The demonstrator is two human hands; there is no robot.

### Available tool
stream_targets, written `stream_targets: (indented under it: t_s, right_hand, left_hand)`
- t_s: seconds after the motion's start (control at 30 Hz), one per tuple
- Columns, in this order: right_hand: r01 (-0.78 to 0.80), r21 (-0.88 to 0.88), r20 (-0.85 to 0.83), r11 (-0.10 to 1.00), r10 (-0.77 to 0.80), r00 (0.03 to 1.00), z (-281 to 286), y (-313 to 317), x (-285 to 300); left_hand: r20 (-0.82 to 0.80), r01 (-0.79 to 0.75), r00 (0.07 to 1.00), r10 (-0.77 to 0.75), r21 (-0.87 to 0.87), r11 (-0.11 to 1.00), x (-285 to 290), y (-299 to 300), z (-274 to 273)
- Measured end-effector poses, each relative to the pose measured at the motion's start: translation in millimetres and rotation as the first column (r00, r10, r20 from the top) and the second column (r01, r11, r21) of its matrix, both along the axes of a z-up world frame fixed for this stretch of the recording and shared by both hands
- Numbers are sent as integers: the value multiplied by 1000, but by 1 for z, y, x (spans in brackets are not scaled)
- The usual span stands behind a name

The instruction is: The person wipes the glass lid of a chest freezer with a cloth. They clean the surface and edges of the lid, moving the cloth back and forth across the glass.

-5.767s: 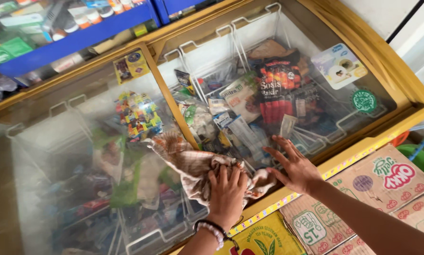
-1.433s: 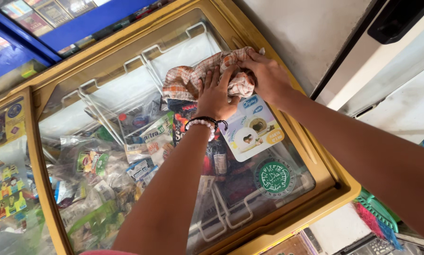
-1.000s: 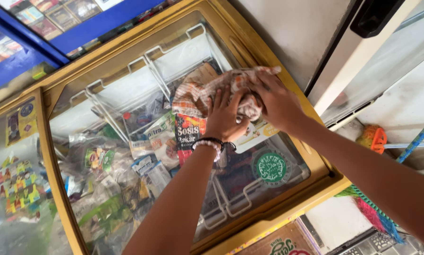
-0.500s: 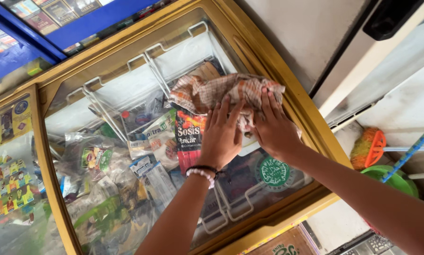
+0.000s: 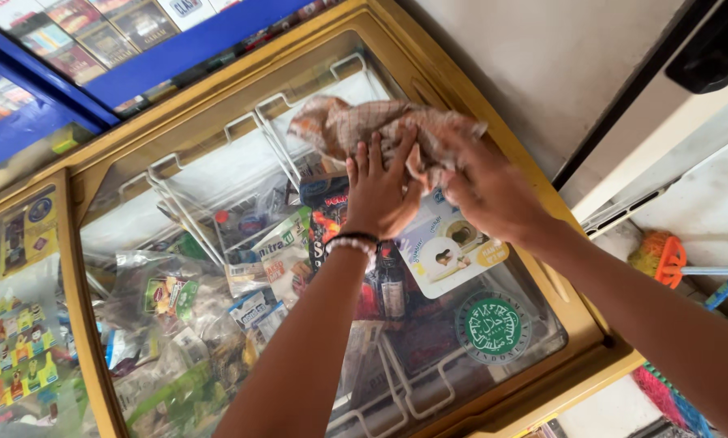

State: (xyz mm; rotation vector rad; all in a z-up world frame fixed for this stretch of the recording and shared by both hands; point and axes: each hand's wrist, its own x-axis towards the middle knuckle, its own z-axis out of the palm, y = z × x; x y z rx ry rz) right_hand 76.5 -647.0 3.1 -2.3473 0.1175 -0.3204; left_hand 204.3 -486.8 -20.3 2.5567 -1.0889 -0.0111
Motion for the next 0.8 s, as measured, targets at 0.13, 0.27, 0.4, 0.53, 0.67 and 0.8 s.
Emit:
stream_targets:
  t_s: [0.13, 0.27, 0.4, 0.53, 0.67, 0.8]
  right_hand:
    - [213, -183, 277, 960, -158, 948, -4, -4, -25]
    - [175, -310, 270, 935, -90, 959, -25, -1, -25]
    - [224, -473, 291, 852, -89, 953, -38, 2, -21]
    - [206, -428, 283, 880, -86, 955, -40, 1, -22]
    - [184, -408, 287, 894, -66, 956, -39, 1, -26]
    - [174, -388, 243, 905, -82, 966, -40, 1, -25]
  left_hand:
    - [-8, -96, 995, 96, -11, 995, 3, -23, 2]
    - [50, -203, 978, 201, 31, 979, 5, -42, 1]
    - [40, -208, 978, 206, 68, 976, 25, -47, 1]
    - [75, -232, 971, 226, 88, 969, 48, -53, -2]
    - [18, -237, 971, 237, 144, 961, 87, -61, 0]
    - [-20, -268, 961, 275, 162, 950, 135, -68, 3]
